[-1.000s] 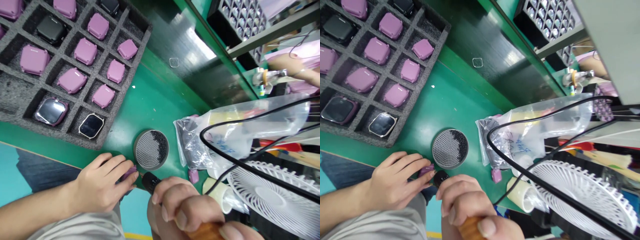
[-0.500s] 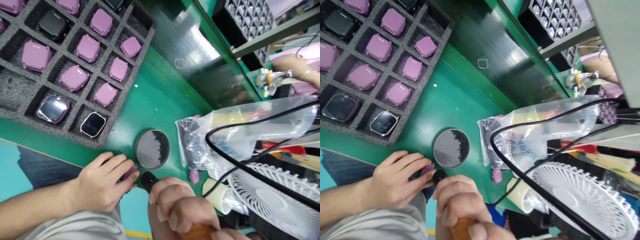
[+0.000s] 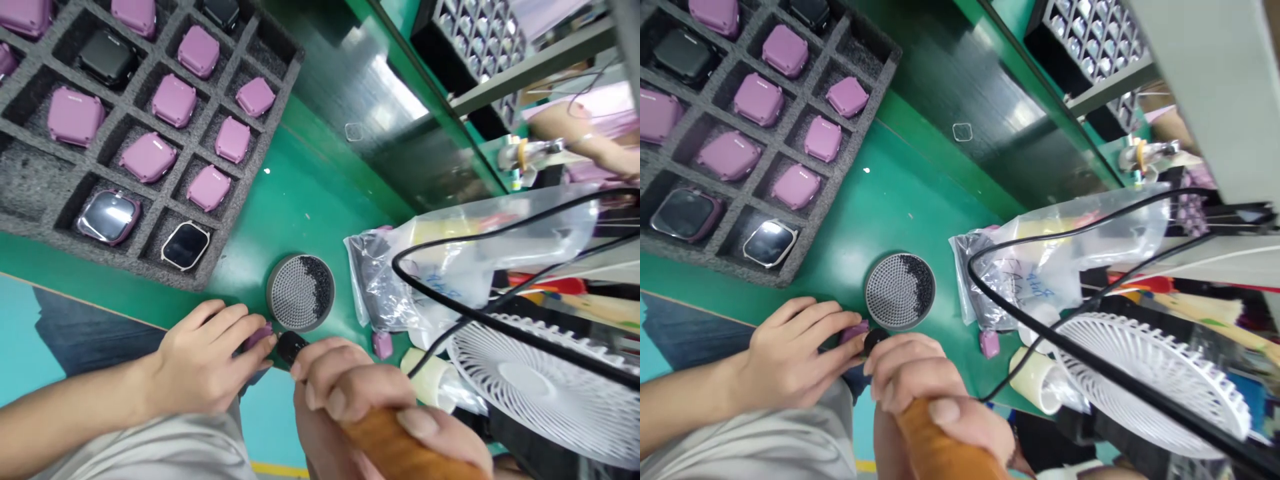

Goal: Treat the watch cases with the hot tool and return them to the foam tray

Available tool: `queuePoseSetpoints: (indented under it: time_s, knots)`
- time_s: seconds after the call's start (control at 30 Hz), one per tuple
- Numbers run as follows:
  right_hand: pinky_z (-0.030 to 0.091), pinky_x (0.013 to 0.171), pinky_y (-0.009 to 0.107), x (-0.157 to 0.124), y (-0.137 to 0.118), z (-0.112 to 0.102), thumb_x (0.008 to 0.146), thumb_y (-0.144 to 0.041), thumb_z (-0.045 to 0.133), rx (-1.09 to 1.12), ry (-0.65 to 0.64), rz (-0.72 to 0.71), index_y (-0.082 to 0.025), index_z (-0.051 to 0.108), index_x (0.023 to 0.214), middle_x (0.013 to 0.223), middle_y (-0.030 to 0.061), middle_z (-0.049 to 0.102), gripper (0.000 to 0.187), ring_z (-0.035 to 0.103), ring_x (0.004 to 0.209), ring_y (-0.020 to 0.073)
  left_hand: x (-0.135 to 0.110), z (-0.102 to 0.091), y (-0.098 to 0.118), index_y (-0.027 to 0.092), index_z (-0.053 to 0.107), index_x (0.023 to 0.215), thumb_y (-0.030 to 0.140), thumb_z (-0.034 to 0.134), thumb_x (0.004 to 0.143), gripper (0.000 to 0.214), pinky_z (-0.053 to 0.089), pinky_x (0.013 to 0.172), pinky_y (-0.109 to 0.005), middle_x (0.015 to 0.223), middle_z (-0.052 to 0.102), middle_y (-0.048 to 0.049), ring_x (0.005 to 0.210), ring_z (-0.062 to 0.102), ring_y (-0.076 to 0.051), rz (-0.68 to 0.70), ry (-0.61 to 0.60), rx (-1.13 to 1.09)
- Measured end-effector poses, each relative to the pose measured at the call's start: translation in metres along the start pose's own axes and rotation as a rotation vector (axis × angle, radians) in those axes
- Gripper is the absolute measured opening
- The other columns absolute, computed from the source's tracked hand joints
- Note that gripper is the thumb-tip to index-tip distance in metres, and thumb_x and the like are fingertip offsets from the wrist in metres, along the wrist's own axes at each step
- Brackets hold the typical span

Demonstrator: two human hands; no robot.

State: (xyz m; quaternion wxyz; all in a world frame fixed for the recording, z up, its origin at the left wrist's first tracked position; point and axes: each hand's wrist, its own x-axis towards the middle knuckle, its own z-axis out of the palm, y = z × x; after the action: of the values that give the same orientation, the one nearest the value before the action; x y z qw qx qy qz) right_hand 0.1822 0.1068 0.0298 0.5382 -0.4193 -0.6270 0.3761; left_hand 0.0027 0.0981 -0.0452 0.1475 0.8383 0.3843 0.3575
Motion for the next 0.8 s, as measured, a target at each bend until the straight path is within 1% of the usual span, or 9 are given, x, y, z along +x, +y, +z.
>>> queuePoseSetpoints:
  time_s: [0.07,0.17,0.27,0.33,0.47,0.6,0.67,0.73,0.8]
  knots:
    - [0.054,0.050,0.033,0.001,0.000,0.003,0.101,-0.042,0.046,0.032,0.193,-0.116,-0.030,0.058,0.123,0.088,-0.0067,0.061,0.028,0.063,0.065,0.0103,-0.001,-0.001,-0.001,0.020,0.075,0.120,0.034,0.067,0.098,0.027,0.045,0.093,-0.043,0.121,0.076,-0.0043,0.109,0.065,-0.024,0.005,-0.006,0.048]
    - [0.052,0.051,0.038,0.004,-0.004,0.004,0.098,-0.047,0.055,0.061,0.397,-0.154,-0.024,0.058,0.127,0.092,-0.0036,0.058,0.036,0.061,0.067,0.0135,-0.004,-0.003,-0.004,0.019,0.074,0.124,0.040,0.068,0.099,0.033,0.045,0.100,-0.046,0.133,0.073,-0.0054,0.121,0.063,-0.027,0.058,-0.041,0.081]
    - [0.048,0.054,0.037,0.007,-0.006,0.005,0.101,-0.072,0.030,0.119,0.408,-0.050,-0.030,0.059,0.126,0.084,-0.0045,0.053,0.057,0.057,0.064,0.0135,-0.007,-0.002,-0.006,0.017,0.072,0.127,0.026,0.058,0.101,0.031,0.045,0.106,-0.049,0.144,0.067,-0.0068,0.131,0.059,-0.030,0.121,-0.083,0.035]
    - [0.046,0.054,0.035,0.008,-0.005,0.006,0.099,-0.078,0.020,0.151,0.398,-0.027,-0.030,0.060,0.124,0.083,-0.0044,0.052,0.067,0.056,0.063,0.0128,-0.008,0.000,-0.006,0.017,0.073,0.125,0.020,0.058,0.099,0.031,0.045,0.107,-0.049,0.137,0.071,-0.0074,0.125,0.062,-0.029,0.104,-0.054,0.033]
    - [0.051,0.058,0.037,0.008,-0.006,0.009,0.107,-0.058,0.027,0.127,0.363,0.005,-0.027,0.059,0.121,0.085,-0.0034,0.055,0.046,0.060,0.067,0.0146,-0.006,0.004,-0.004,0.018,0.075,0.119,0.029,0.074,0.095,0.027,0.047,0.106,-0.046,0.119,0.075,-0.0060,0.115,0.065,-0.026,0.029,0.026,0.059]
    - [0.051,0.054,0.036,0.010,-0.005,0.004,0.105,-0.053,0.034,0.138,0.289,-0.034,-0.025,0.056,0.119,0.085,-0.0040,0.057,0.038,0.059,0.066,0.0137,-0.006,0.001,-0.003,0.015,0.074,0.124,0.020,0.054,0.101,0.031,0.044,0.109,-0.049,0.136,0.070,-0.0082,0.126,0.061,-0.028,0.065,-0.040,0.020]
    - [0.053,0.054,0.036,0.011,-0.004,-0.001,0.102,-0.048,0.041,0.130,0.211,-0.032,-0.025,0.055,0.121,0.087,-0.0036,0.058,0.034,0.061,0.068,0.0144,-0.005,-0.001,-0.004,0.014,0.074,0.122,0.013,0.048,0.098,0.036,0.045,0.108,-0.049,0.135,0.071,-0.0090,0.124,0.062,-0.028,0.083,-0.037,0.012]
    - [0.056,0.056,0.039,0.011,-0.003,-0.005,0.099,-0.041,0.042,0.098,0.154,-0.016,-0.026,0.054,0.123,0.090,-0.0029,0.058,0.031,0.063,0.071,0.0158,-0.004,-0.001,-0.005,0.015,0.076,0.117,0.010,0.050,0.095,0.034,0.046,0.106,-0.048,0.128,0.073,-0.0091,0.119,0.064,-0.027,0.077,-0.018,0.013]
    - [0.057,0.055,0.040,0.010,-0.002,-0.009,0.099,-0.037,0.038,0.079,0.163,-0.032,-0.026,0.054,0.124,0.089,-0.0024,0.058,0.032,0.063,0.070,0.0161,-0.002,0.000,-0.005,0.017,0.077,0.114,0.008,0.055,0.092,0.032,0.048,0.105,-0.047,0.121,0.075,-0.0078,0.114,0.065,-0.026,0.064,-0.003,0.017]
